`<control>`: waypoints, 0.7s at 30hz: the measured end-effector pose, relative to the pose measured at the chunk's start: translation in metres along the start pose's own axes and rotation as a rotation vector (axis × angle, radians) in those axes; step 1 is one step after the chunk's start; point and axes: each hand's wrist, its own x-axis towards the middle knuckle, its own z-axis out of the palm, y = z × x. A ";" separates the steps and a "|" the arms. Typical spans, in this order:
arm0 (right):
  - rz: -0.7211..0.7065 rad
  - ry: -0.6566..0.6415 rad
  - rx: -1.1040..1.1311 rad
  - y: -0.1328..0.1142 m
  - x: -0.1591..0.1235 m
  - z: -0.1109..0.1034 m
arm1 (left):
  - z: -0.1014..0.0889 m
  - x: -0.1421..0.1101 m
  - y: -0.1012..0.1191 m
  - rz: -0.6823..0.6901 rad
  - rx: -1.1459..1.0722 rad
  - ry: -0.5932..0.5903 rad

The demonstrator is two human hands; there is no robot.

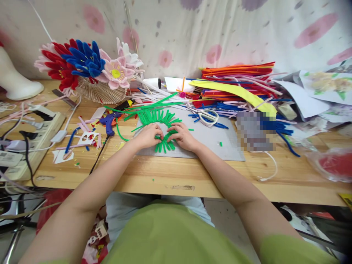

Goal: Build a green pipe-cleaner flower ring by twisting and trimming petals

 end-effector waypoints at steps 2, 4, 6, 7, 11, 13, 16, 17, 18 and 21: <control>0.003 0.002 0.009 -0.001 0.000 -0.001 | 0.000 0.000 0.003 -0.003 0.048 0.000; 0.012 0.002 0.024 -0.003 -0.001 -0.002 | 0.002 0.000 0.009 -0.023 0.105 0.017; 0.024 -0.004 0.042 -0.003 -0.001 -0.001 | 0.005 0.000 0.014 -0.046 0.155 0.048; 0.030 -0.008 0.051 -0.003 -0.001 -0.001 | 0.007 0.000 0.016 -0.056 0.173 0.061; 0.036 -0.013 0.082 0.001 -0.002 0.000 | 0.011 0.002 0.018 -0.076 0.166 0.060; 0.032 -0.006 0.096 0.002 -0.003 -0.001 | 0.011 0.003 0.017 -0.075 0.141 0.060; 0.028 -0.001 0.115 0.003 -0.004 -0.002 | 0.009 0.003 0.015 -0.002 0.108 0.073; 0.027 -0.003 0.124 0.003 -0.005 -0.003 | 0.009 0.003 0.015 0.041 0.098 0.074; 0.028 -0.002 0.135 0.003 -0.005 -0.004 | 0.009 0.002 0.014 0.082 0.089 0.074; 0.049 0.029 0.171 0.005 -0.006 -0.007 | 0.010 0.001 0.013 0.178 0.075 0.066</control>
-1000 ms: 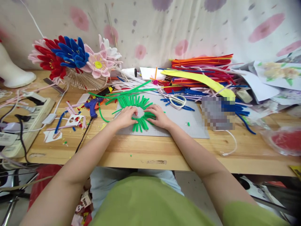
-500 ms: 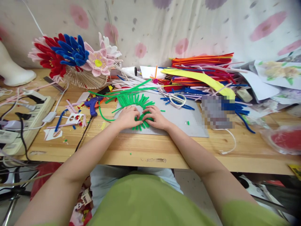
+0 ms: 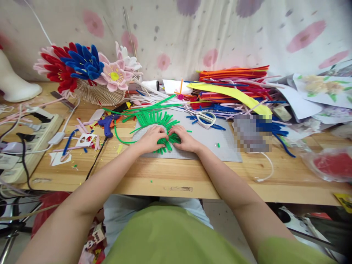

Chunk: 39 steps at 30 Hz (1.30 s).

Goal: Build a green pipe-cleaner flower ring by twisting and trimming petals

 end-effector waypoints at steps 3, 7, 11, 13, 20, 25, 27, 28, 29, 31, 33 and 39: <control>0.003 -0.012 0.035 0.002 -0.001 -0.005 | 0.001 -0.001 -0.001 0.053 -0.003 -0.015; 0.003 -0.073 0.064 0.005 -0.001 -0.010 | 0.002 0.001 0.002 0.015 -0.025 0.023; 0.008 -0.046 0.033 0.006 -0.002 -0.008 | 0.010 0.006 0.005 -0.087 -0.067 0.115; 0.008 -0.026 0.024 0.006 -0.002 -0.006 | 0.016 0.008 0.006 -0.140 -0.072 0.144; 0.014 -0.019 0.024 0.005 -0.002 -0.005 | 0.025 0.013 0.008 -0.258 -0.038 0.186; 0.034 -0.026 0.022 0.005 -0.001 -0.004 | 0.023 0.016 0.009 -0.298 -0.023 0.164; 0.033 -0.027 0.024 0.005 -0.001 -0.004 | 0.022 0.016 0.009 -0.302 -0.028 0.148; 0.031 -0.028 0.026 0.005 -0.002 -0.004 | 0.021 0.016 0.009 -0.303 -0.032 0.140; 0.029 -0.029 0.029 0.005 -0.002 -0.004 | 0.021 0.016 0.009 -0.304 -0.036 0.135; 0.027 -0.028 0.041 0.005 -0.002 -0.005 | 0.019 0.017 0.009 -0.311 -0.041 0.134; 0.032 -0.029 0.061 0.007 -0.002 -0.006 | 0.018 0.017 0.008 -0.322 -0.041 0.140; 0.086 0.100 0.041 0.014 -0.005 -0.015 | 0.017 0.018 0.008 -0.286 -0.066 0.129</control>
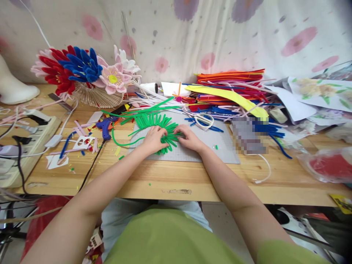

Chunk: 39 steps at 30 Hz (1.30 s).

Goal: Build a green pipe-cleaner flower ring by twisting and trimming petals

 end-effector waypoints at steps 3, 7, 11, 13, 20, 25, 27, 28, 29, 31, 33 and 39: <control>-0.017 0.018 -0.081 0.003 -0.002 -0.007 | 0.000 -0.002 0.000 0.059 -0.023 -0.002; -0.033 -0.054 -0.109 0.005 -0.004 -0.012 | 0.002 -0.002 -0.001 0.105 -0.011 -0.011; -0.049 -0.066 -0.117 0.002 -0.004 -0.013 | 0.001 -0.002 -0.003 0.136 0.017 -0.035; -0.034 -0.021 -0.144 0.000 -0.003 -0.013 | 0.000 -0.001 -0.002 0.141 0.027 -0.051; -0.007 -0.089 -0.185 -0.001 -0.003 -0.014 | -0.002 -0.002 -0.001 0.158 0.034 -0.050; 0.056 0.012 -0.192 0.000 -0.002 -0.011 | 0.000 -0.003 -0.006 0.187 0.065 -0.074; 0.073 0.073 -0.268 0.001 0.000 -0.009 | 0.000 -0.002 -0.007 0.197 0.070 -0.071; 0.075 0.076 -0.306 0.002 0.001 -0.008 | -0.001 -0.002 -0.007 0.205 0.070 -0.070; 0.075 0.062 -0.336 0.003 0.002 -0.006 | -0.001 -0.002 -0.007 0.216 0.068 -0.067; 0.085 0.028 -0.368 0.005 0.003 -0.004 | -0.002 -0.002 -0.007 0.240 0.059 -0.061; 0.084 0.005 -0.375 0.007 0.005 -0.001 | -0.003 -0.002 -0.006 0.254 0.045 -0.060; 0.073 0.015 -0.367 0.009 0.003 0.002 | -0.003 -0.002 -0.007 0.261 0.035 -0.065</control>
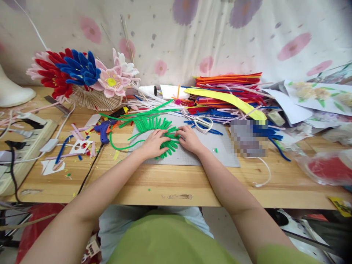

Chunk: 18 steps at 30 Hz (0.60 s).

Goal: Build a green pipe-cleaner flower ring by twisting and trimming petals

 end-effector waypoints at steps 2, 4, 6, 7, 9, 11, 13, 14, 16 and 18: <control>-0.004 0.022 0.005 0.001 -0.001 0.000 | 0.000 0.001 -0.001 0.001 0.004 -0.008; -0.026 0.036 0.014 0.001 -0.002 0.001 | -0.001 0.002 -0.002 -0.008 0.004 -0.024; -0.053 0.033 0.023 0.001 -0.002 0.001 | -0.001 0.003 -0.003 -0.011 0.005 -0.046; -0.063 0.029 0.025 0.001 -0.001 0.000 | -0.002 0.003 -0.003 -0.010 0.007 -0.055; -0.065 0.027 0.030 -0.001 0.000 -0.001 | -0.002 0.004 -0.002 -0.015 0.011 -0.061; -0.042 0.048 0.036 -0.003 0.003 -0.002 | -0.003 0.003 0.000 -0.024 0.021 -0.055; -0.028 0.058 0.044 -0.006 0.007 -0.004 | -0.004 0.001 0.001 -0.016 0.036 -0.057; -0.037 0.045 0.045 -0.007 0.009 -0.005 | -0.005 0.000 0.001 -0.005 0.044 -0.064; -0.082 -0.020 0.031 -0.009 0.015 -0.006 | -0.008 -0.002 0.001 0.016 0.052 -0.080; -0.129 -0.105 -0.010 -0.012 0.022 -0.006 | -0.010 -0.004 -0.001 0.036 0.054 -0.096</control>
